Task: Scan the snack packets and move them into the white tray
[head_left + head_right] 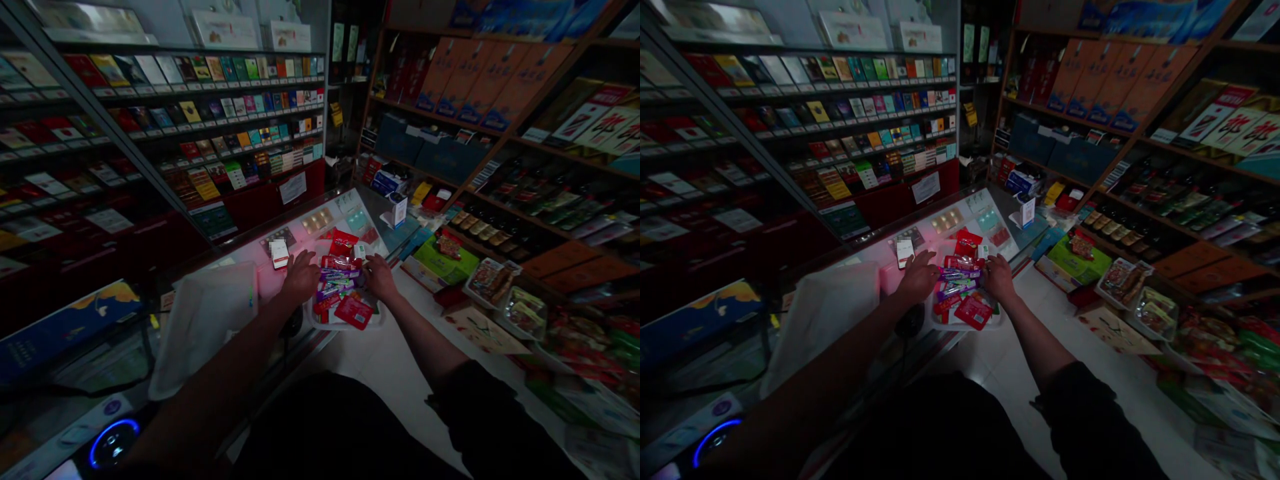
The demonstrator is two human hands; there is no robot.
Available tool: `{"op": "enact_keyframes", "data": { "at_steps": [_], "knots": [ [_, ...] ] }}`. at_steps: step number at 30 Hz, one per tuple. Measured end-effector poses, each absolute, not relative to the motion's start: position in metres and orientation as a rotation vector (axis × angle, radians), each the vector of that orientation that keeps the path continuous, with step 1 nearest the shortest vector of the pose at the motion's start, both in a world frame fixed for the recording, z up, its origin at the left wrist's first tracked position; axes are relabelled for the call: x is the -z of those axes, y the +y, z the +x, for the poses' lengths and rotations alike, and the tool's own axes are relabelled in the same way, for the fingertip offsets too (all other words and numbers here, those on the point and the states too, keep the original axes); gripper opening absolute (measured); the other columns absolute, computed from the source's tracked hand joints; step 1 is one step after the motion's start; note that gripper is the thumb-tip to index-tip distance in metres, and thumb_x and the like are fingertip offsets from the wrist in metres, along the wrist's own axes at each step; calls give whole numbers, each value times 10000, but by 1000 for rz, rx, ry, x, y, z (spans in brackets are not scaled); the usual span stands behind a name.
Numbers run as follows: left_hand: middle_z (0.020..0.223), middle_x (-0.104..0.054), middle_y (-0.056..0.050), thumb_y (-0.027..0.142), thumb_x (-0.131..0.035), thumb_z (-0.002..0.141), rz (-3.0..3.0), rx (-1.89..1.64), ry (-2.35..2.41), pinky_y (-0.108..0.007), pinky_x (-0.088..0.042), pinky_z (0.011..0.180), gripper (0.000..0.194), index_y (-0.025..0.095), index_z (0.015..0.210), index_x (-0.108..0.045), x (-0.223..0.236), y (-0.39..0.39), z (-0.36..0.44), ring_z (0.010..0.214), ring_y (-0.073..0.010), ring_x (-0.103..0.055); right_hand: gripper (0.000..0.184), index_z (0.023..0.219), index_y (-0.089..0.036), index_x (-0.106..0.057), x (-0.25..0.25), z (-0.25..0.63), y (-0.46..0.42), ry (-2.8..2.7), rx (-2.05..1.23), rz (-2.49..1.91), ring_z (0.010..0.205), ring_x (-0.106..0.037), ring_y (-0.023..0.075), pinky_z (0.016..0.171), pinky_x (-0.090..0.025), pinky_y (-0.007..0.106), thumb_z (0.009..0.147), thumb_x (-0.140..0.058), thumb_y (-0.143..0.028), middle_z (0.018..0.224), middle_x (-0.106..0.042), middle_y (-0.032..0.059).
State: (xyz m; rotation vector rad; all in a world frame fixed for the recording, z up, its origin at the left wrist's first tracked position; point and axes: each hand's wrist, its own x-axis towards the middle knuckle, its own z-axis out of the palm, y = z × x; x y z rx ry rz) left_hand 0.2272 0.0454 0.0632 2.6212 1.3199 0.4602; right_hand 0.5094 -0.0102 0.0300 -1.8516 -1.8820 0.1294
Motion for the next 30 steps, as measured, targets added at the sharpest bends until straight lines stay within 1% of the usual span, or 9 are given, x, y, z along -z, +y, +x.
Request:
{"op": "enact_keyframes", "data": {
  "at_steps": [3,7,12,16,20,25,28,30],
  "knots": [
    [1530,-584,-84,249,-548,942,2571,-477,1370,-655,-226,1274,240,253,913,-786,-55,51,247,1518,-343,-414,228,883,-200,-774,-24,522,-6,-1857,-110,-1889,1274,-621,290,1246,-368,542,966,-561,-197,1281,-740,135],
    [1446,-643,-77,214,-537,940,2526,-492,1382,-641,-234,1275,242,268,884,-767,-48,54,267,1478,-338,-457,244,852,-180,-781,-15,530,-3,-1903,-92,-1909,1249,-639,289,1247,-376,510,963,-566,-202,1279,-742,158],
    [1478,-616,-87,225,-561,934,2489,-517,1420,-642,-223,1268,208,256,880,-759,-47,49,272,1477,-349,-454,252,851,-193,-799,-6,531,-2,-1952,-102,-1931,1241,-647,294,1260,-356,503,938,-565,-165,1152,-785,145],
    [1528,-573,-132,251,-553,952,2531,-438,1407,-630,-258,1251,210,210,946,-759,-58,42,265,1503,-346,-426,249,899,-165,-811,-3,532,-4,-1895,-149,-1963,1285,-626,310,1262,-352,503,941,-566,-187,1268,-745,170],
    [1532,-571,-124,256,-599,926,2532,-414,1394,-623,-267,1251,171,220,956,-763,-71,34,255,1505,-350,-428,208,949,-172,-809,-5,532,-8,-1769,-203,-1954,1321,-594,318,1247,-363,511,918,-606,-204,1314,-718,164],
    [1519,-582,-116,265,-603,933,2536,-544,1377,-605,-298,1250,170,230,1008,-752,-94,22,216,1481,-323,-463,226,996,-152,-799,-10,527,-17,-1651,-225,-1924,1339,-573,335,1204,-399,531,925,-606,-246,1353,-687,195],
    [1503,-596,-117,280,-597,946,2498,-681,1433,-587,-336,1237,173,223,1025,-740,-107,21,167,1460,-313,-488,232,977,-152,-795,-14,517,-23,-1626,-225,-1888,1317,-583,339,1177,-417,547,923,-602,-271,1339,-690,201],
    [1496,-600,-118,283,-587,946,2444,-732,1517,-539,-401,1206,178,217,1017,-736,-109,24,124,1408,-298,-538,227,971,-163,-789,-18,509,-29,-1602,-209,-1868,1307,-584,339,1162,-426,559,916,-605,-283,1330,-692,191]
  ]
}}
